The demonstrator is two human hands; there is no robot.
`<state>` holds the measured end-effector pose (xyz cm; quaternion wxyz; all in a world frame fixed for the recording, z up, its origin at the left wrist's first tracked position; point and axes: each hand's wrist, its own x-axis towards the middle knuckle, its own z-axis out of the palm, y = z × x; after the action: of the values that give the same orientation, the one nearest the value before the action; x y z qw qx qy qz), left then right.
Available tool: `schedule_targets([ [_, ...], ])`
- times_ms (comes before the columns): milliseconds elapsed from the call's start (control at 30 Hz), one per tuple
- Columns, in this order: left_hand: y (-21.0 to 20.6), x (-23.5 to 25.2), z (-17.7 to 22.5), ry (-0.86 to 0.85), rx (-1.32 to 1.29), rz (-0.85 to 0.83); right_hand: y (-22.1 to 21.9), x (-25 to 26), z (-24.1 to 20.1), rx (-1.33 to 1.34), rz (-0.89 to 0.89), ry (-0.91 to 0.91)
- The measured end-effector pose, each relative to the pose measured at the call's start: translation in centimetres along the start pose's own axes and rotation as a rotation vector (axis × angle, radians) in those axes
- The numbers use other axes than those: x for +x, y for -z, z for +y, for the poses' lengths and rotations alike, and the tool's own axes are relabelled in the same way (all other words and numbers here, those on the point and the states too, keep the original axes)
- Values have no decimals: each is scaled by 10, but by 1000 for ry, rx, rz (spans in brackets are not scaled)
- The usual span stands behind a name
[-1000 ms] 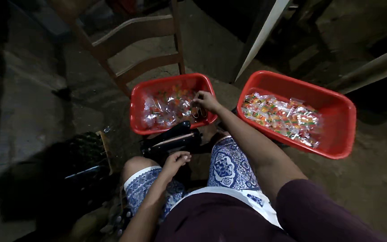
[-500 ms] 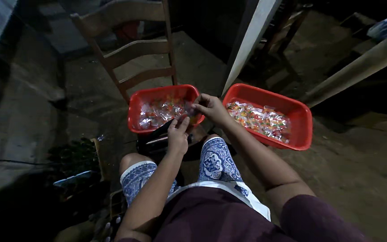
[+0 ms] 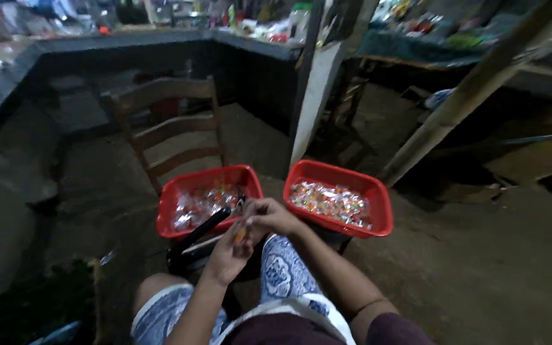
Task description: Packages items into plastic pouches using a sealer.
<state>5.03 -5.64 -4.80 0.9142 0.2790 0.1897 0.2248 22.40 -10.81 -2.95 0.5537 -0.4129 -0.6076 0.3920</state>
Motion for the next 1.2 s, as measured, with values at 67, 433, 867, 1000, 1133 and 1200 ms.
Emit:
schedule_targets([
  [67, 3, -9, -4, -160, 186, 23, -6, -5, -13, -134, 97, -6],
  [433, 14, -14, -17, -625, 643, 293, -50, -33, -11, -217, 402, -81],
  [867, 36, -28, -22, -557, 595, 290, -74, -48, 27, 45, 441, -186],
  [1000, 38, -35, -23, -405, 604, 292, -74, -52, 30, 10, 445, -185],
  [1133, 42, -33, -30, -446, 555, 340, -80, -57, 37, 80, 455, -196],
  [1200, 44, -32, -34, -456, 537, 340, -82, -59, 42, 88, 469, -233],
])
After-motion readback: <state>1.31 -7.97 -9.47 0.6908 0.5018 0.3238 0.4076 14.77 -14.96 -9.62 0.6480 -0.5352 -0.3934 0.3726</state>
